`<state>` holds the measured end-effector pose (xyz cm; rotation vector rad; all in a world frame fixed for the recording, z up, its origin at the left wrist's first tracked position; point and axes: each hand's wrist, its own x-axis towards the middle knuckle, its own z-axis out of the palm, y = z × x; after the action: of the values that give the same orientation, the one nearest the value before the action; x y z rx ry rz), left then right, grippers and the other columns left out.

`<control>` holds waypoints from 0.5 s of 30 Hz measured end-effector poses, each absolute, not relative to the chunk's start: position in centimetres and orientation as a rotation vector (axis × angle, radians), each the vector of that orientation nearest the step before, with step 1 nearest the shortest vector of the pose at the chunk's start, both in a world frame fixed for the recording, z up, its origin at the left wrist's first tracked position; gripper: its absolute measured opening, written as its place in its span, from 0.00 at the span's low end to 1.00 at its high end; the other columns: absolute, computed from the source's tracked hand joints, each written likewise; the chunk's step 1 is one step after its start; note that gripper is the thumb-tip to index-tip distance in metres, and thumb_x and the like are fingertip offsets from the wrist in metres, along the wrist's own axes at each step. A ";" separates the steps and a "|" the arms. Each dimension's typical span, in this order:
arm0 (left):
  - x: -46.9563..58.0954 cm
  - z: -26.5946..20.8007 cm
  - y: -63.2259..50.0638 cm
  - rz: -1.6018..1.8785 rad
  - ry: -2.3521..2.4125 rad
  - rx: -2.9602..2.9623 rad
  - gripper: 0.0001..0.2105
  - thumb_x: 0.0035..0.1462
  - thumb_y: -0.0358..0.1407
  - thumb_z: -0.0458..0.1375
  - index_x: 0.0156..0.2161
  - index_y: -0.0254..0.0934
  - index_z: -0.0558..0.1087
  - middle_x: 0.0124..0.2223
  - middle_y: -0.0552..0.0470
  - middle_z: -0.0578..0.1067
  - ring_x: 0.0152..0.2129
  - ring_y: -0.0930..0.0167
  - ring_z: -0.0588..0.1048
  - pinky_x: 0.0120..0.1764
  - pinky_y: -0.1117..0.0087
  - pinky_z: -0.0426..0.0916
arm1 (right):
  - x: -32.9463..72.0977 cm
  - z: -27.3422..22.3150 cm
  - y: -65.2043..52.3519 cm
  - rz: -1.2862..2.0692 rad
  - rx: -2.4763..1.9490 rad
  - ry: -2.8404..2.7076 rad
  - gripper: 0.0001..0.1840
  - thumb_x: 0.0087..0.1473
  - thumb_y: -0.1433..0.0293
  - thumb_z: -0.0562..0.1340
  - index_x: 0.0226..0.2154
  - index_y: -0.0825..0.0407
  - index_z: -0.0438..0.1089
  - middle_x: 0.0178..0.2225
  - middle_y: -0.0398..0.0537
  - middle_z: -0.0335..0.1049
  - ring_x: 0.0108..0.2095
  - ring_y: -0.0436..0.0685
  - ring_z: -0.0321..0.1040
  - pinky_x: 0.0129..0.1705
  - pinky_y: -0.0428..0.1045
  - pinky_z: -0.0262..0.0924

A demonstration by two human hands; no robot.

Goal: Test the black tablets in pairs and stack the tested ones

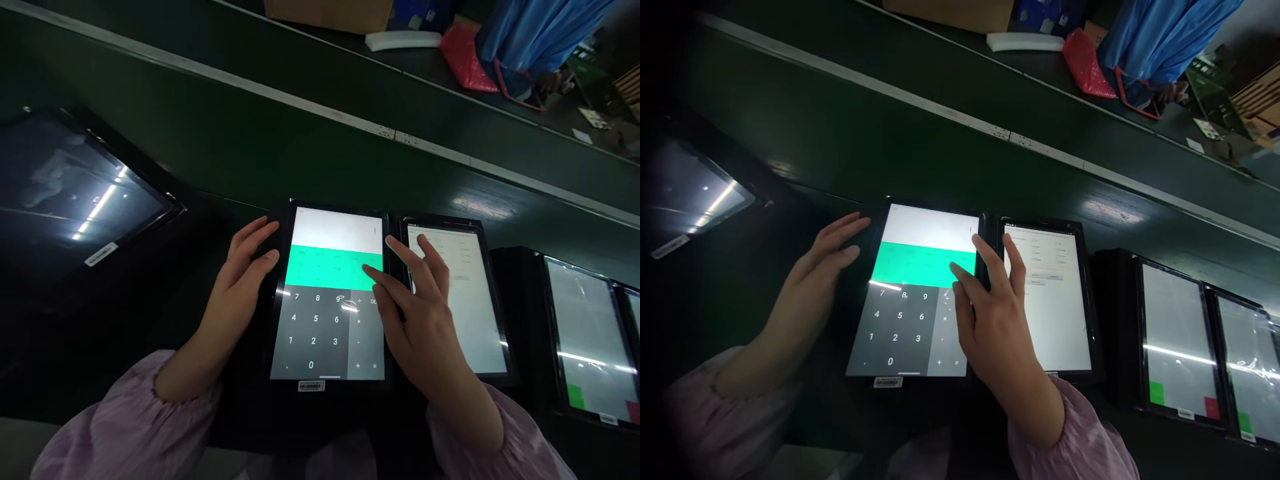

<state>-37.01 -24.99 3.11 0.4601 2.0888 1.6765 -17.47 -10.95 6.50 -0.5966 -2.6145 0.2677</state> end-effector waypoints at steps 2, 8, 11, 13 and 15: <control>-37.1 3.1 -25.2 1.595 2.104 0.482 0.18 0.58 0.42 0.64 0.54 0.53 0.82 0.72 0.56 0.67 0.73 0.53 0.60 0.72 0.50 0.61 | -17.5 6.4 -11.0 0.263 -0.559 -2.633 0.19 0.74 0.69 0.55 0.54 0.48 0.80 0.68 0.54 0.68 0.75 0.77 0.52 0.65 0.78 0.68; -37.5 3.2 -26.0 1.488 2.023 0.606 0.27 0.54 0.41 0.66 0.61 0.56 0.77 0.77 0.55 0.59 0.74 0.48 0.58 0.69 0.46 0.65 | -17.2 6.9 -11.6 0.289 -0.606 -2.561 0.16 0.73 0.70 0.56 0.48 0.50 0.81 0.65 0.54 0.72 0.75 0.75 0.52 0.64 0.75 0.71; -37.8 2.8 -26.3 1.439 2.022 0.681 0.30 0.55 0.42 0.66 0.64 0.56 0.75 0.78 0.55 0.57 0.74 0.46 0.56 0.68 0.45 0.66 | -17.7 7.6 -12.8 0.416 -0.454 -2.634 0.16 0.72 0.71 0.57 0.50 0.49 0.80 0.67 0.54 0.70 0.77 0.73 0.48 0.65 0.74 0.70; -38.0 2.4 -26.5 1.383 2.050 0.749 0.33 0.55 0.45 0.66 0.67 0.56 0.72 0.79 0.54 0.54 0.74 0.44 0.57 0.67 0.44 0.68 | -18.3 7.9 -13.6 0.482 -0.362 -2.716 0.16 0.72 0.71 0.57 0.52 0.48 0.80 0.69 0.54 0.68 0.78 0.74 0.44 0.66 0.74 0.69; -38.2 1.9 -26.6 1.320 2.095 0.838 0.37 0.54 0.49 0.67 0.70 0.55 0.69 0.80 0.52 0.51 0.75 0.43 0.54 0.67 0.43 0.67 | -18.8 8.0 -14.1 0.494 -0.348 -2.779 0.18 0.73 0.70 0.56 0.54 0.47 0.80 0.71 0.54 0.66 0.79 0.76 0.42 0.66 0.77 0.68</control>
<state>-38.16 -26.63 1.93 0.8383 2.0951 1.3203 -18.79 -14.12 8.01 -0.3485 -2.7790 0.4941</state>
